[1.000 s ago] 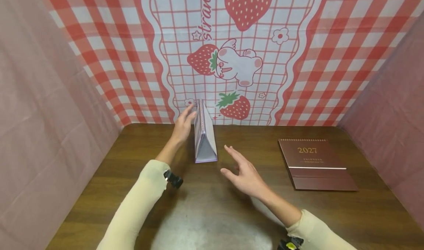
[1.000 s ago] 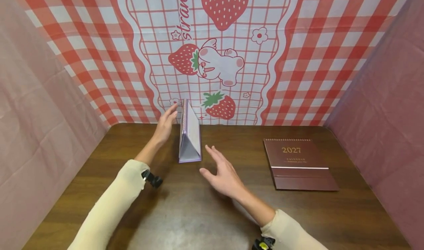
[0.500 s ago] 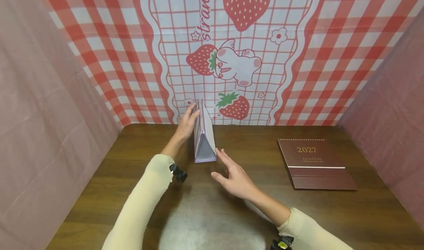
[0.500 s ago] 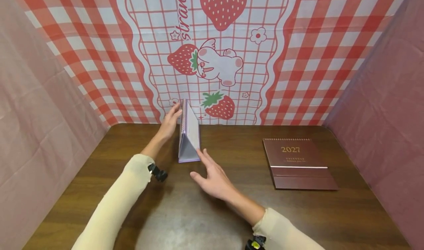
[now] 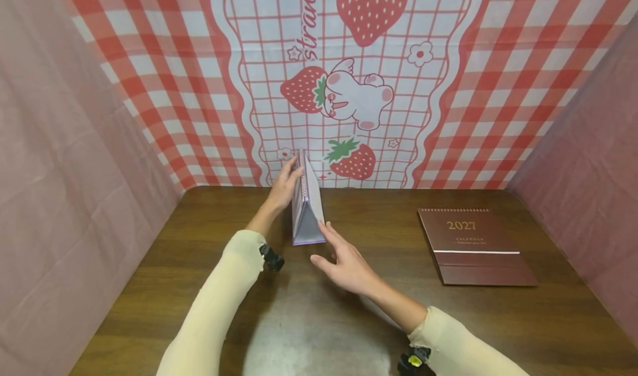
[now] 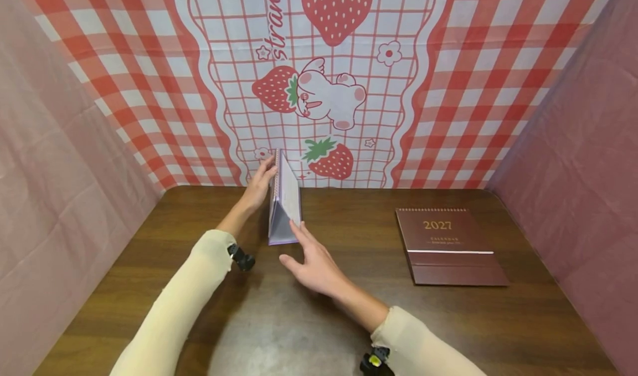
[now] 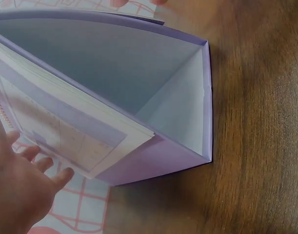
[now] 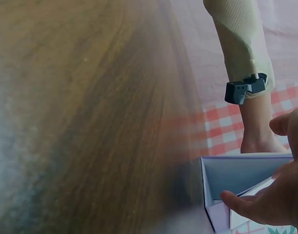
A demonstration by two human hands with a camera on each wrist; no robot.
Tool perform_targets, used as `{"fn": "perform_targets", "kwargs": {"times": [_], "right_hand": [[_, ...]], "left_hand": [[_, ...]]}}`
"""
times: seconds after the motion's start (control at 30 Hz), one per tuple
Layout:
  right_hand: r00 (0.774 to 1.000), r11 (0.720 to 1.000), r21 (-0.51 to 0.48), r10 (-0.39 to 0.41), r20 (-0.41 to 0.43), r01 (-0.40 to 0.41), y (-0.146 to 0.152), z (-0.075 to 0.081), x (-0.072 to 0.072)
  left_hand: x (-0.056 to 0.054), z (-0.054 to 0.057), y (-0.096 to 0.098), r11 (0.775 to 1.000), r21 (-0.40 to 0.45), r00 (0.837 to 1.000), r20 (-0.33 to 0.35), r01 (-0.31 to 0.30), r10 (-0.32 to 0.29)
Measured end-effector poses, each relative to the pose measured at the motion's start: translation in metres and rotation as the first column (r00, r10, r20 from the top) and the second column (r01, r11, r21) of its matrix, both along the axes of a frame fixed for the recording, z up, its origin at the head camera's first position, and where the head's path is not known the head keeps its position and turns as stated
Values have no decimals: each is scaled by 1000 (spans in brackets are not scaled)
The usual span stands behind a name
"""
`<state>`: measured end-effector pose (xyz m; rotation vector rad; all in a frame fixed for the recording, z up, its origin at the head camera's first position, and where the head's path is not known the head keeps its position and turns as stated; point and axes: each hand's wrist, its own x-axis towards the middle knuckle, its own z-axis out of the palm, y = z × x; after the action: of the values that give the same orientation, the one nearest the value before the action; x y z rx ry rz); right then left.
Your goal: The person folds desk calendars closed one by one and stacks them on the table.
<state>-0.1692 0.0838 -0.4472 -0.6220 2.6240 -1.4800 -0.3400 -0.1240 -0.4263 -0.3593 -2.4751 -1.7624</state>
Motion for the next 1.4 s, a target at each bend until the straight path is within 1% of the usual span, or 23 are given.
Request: {"fn": "perform_targets", "kwargs": {"times": [0.3,0.4,0.5,0.57,0.63,0.67,0.73,0.77,0.8,0.83,0.9,0.93,0.97,1.0,1.07,1.1,1.13,1.2,1.23,1.27,1.33,1.37,1.4], "right_hand": [[1000,1000,2,-11,-15,12,-8,-1,-5],[1000,1000,14,-20,-22,21,-9,-2,-7],[999,1000,-2,-17,-40,17,-8,-5,-9],[998,1000,-22,-11,-61,10,-7,-10,-12],[992,1000,-27,1,-125,-4,-4,-28,-22],[990,999,-35,3,-140,-8,-3,-34,-25],[987,999,-47,4,-159,-11,-1,-43,-31],[984,999,-49,10,-178,-18,0,-53,-36],[984,998,-53,10,-180,-19,0,-54,-37],[987,998,-63,7,-159,-18,-1,-50,-35],[988,998,-63,-1,-151,-9,-2,-42,-31],[990,998,-64,-3,-141,-6,-3,-37,-28],[992,998,-59,-7,-129,-1,-4,-30,-24],[995,998,-60,-18,-96,12,-6,-18,-17],[997,998,-55,-31,-75,27,-7,-9,-12],[998,998,-60,-39,-52,36,-7,-4,-9],[997,997,-56,-49,-51,47,-7,-4,-10],[994,997,-23,-81,-71,79,-4,-19,-18],[991,996,-7,-94,-91,94,-2,-31,-25],[988,995,5,-101,-121,102,1,-45,-33],[978,991,32,-123,-169,131,5,-68,-46],[973,989,44,-132,-191,143,7,-75,-50],[971,989,41,-134,-197,145,8,-74,-49]], "left_hand": [[-2,0,0,1000,5,1000,2,30,-30],[-3,-1,-1,999,-7,999,5,37,-37],[-5,-4,-2,999,-3,999,1,53,-53],[-16,-15,-4,999,-4,999,-18,50,-50],[-26,-23,-7,998,2,998,-25,60,-60],[-33,-29,-8,998,6,997,-27,66,-65],[-45,-41,-10,999,-1,998,-34,51,-51],[-47,-43,-10,999,2,998,-26,52,-52],[-50,-44,-11,999,1,999,-21,51,-51],[-54,-48,-11,999,-3,999,-22,43,-43],[-54,-45,-11,999,-19,1000,-9,29,-30],[-56,-46,-11,999,-18,999,-11,30,-30],[-57,-47,-12,999,-17,999,-13,34,-34],[-58,-49,-12,999,-21,999,-11,35,-35],[-60,-51,-13,999,-18,999,-11,36,-36],[-64,-56,-14,999,-14,999,-12,33,-33],[-68,-60,-15,999,-9,999,-18,33,-33],[-71,-63,-15,999,-3,999,-11,35,-35],[-72,-64,-16,999,5,999,-14,38,-38],[-70,-60,-15,999,4,999,-5,45,-45],[-71,-61,-15,999,15,999,-3,48,-48],[-72,-60,-15,999,18,999,1,45,-45],[-70,-59,-15,999,17,999,8,42,-42]]}}
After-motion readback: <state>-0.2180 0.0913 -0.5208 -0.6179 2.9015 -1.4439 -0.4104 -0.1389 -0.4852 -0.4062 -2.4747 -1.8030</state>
